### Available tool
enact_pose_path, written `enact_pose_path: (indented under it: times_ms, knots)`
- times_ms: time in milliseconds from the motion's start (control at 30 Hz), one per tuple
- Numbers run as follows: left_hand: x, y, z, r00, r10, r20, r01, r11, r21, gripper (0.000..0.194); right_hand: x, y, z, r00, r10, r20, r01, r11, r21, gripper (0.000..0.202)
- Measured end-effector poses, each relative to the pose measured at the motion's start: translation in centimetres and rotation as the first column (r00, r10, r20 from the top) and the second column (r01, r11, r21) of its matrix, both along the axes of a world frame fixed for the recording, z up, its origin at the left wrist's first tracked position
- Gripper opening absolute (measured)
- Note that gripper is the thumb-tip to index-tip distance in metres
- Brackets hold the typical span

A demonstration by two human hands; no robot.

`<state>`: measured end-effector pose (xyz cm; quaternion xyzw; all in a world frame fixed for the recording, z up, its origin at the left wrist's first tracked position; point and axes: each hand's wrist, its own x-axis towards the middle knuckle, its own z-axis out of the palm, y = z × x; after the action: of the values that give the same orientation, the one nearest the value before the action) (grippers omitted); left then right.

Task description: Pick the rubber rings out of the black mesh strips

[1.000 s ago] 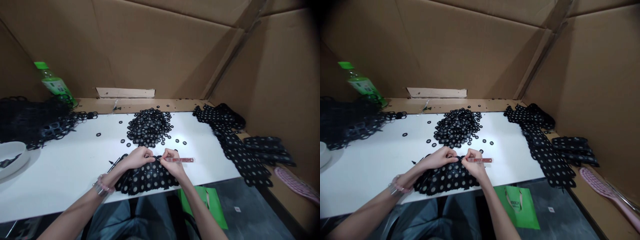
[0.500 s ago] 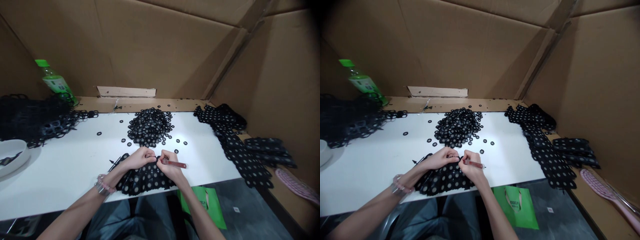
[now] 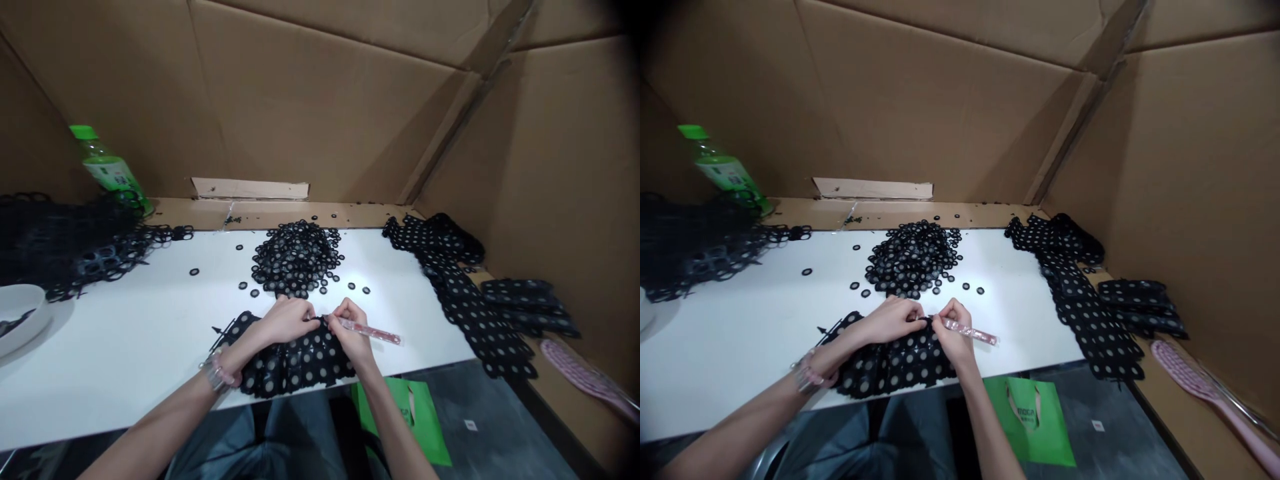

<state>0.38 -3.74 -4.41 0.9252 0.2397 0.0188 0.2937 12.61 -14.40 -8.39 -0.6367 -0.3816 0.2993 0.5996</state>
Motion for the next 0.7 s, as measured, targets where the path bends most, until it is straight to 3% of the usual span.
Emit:
enact_pose_path:
  times_ms: [233, 700]
  knots:
    - [-0.57, 0.43, -0.77, 0.994, -0.064, 0.084, 0.070, 0.995, -0.065, 0.027, 0.28, -0.08, -0.33, 0.988, 0.072, 0.138, -0.068, 0.997, -0.027, 0.020]
    - [-0.80, 0.55, -1.10, 0.987, -0.084, 0.137, 0.093, 0.994, -0.065, 0.028, 0.39, 0.04, -0.43, 0.991, 0.082, 0.107, -0.080, 0.997, -0.020, 0.019]
